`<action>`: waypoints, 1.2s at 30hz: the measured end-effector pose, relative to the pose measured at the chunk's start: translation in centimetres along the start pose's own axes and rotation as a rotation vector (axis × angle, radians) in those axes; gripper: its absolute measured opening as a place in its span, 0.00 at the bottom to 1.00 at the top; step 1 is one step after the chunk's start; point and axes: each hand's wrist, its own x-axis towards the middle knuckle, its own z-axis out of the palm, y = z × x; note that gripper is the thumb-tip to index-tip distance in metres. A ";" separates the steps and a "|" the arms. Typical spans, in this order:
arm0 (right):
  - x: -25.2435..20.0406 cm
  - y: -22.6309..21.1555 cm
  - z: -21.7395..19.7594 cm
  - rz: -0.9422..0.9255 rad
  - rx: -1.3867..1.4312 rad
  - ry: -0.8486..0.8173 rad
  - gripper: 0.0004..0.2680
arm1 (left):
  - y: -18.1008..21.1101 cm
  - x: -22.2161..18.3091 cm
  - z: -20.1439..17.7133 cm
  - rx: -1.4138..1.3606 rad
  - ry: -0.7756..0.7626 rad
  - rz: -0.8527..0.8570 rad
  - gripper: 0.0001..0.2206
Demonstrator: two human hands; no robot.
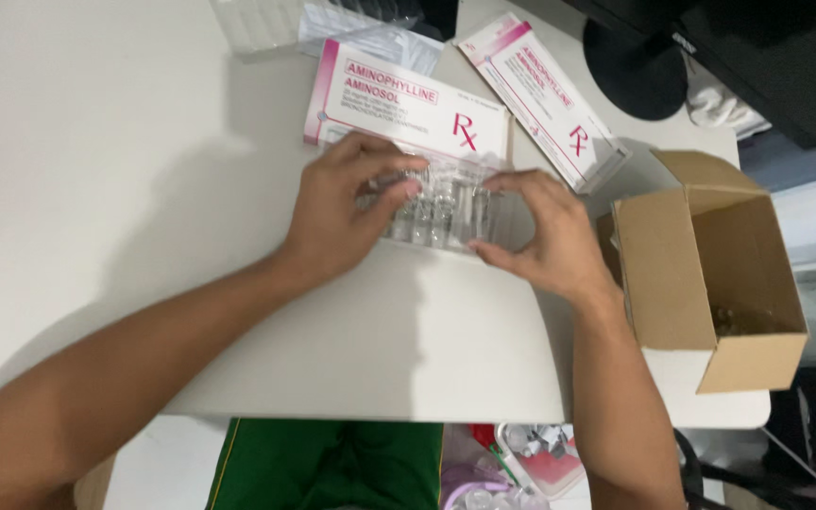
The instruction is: The person places multiple glass ampoules into a plastic blister tray, then inserts the tray and a folded paper leaflet into a labeled cardboard box. The person closes the box flaps and sets the completed package aside.
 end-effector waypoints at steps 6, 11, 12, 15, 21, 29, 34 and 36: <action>0.2 -1.0 1.2 0.078 0.022 -0.068 0.21 | 0.2 -1.1 -0.4 0.320 0.007 0.263 0.09; 0.4 -1.5 0.9 0.075 0.013 -0.101 0.20 | 0.1 -1.1 -0.4 0.311 0.010 0.240 0.10; 0.4 -1.6 0.9 0.079 0.015 -0.103 0.20 | 0.1 -1.1 -0.3 0.301 0.005 0.245 0.10; 0.4 -1.8 0.6 0.116 0.042 -0.163 0.21 | 0.1 -1.4 -0.2 0.289 -0.028 0.197 0.09; 0.5 -1.9 0.7 0.134 0.035 -0.197 0.21 | 0.2 -1.6 0.2 0.311 -0.009 0.247 0.12; 0.6 -2.0 0.9 0.055 -0.013 -0.162 0.19 | 1.3 -2.2 0.5 0.347 0.001 0.189 0.19; 0.1 -1.7 2.2 -0.041 -0.096 0.000 0.23 | 1.8 -2.6 1.2 0.223 0.073 0.086 0.21; -0.6 -1.8 2.7 -0.100 -0.068 0.134 0.28 | 2.0 -2.5 1.1 0.184 0.075 0.028 0.24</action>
